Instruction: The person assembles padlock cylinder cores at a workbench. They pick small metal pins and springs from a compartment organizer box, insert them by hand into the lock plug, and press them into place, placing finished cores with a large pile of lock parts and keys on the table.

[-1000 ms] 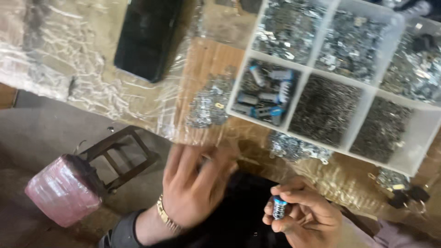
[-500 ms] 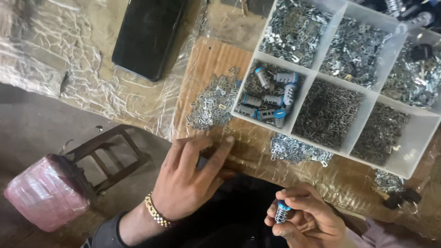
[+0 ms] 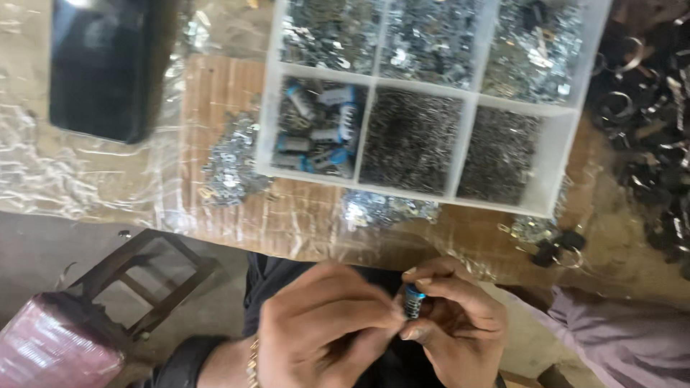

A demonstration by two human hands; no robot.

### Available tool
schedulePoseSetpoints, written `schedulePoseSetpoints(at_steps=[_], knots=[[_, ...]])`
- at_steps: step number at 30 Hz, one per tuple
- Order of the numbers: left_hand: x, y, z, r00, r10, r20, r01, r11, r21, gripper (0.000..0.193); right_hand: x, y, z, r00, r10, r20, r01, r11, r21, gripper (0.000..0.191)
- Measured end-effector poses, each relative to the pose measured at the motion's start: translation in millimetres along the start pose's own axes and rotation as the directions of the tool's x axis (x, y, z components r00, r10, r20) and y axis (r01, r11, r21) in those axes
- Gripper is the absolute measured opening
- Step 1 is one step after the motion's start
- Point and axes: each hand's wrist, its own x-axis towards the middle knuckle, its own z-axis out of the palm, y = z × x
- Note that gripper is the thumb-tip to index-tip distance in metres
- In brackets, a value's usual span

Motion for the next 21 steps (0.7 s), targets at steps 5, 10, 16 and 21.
schedulePoseSetpoints(at_steps=[5,10,16,21], knots=[[24.3,5.9,13.9,0.946,0.196,0.257,-0.253,0.943,0.214,0.033,-11.2,-6.2,-13.8,0.995,-0.064,-0.081,0.051,0.988,-0.148,0.038],[32.2,10.2,36.6,0.934,0.235,0.268,-0.285,0.944,0.165,0.027,-21.0,-8.2,-28.7,0.990,0.025,-0.141,-0.010,0.994,0.110,0.037],[41.4,19.9,65.0,0.963,0.173,0.209,-0.204,0.969,0.138,0.025,-27.2,-16.0,-41.7,0.986,0.009,-0.167,0.008,0.995,0.101,0.037],[45.2,20.8,48.0,0.876,0.241,0.419,-0.356,0.908,0.222,0.034,-22.5,-18.8,-42.5,0.992,0.006,-0.122,-0.017,0.996,-0.087,0.035]])
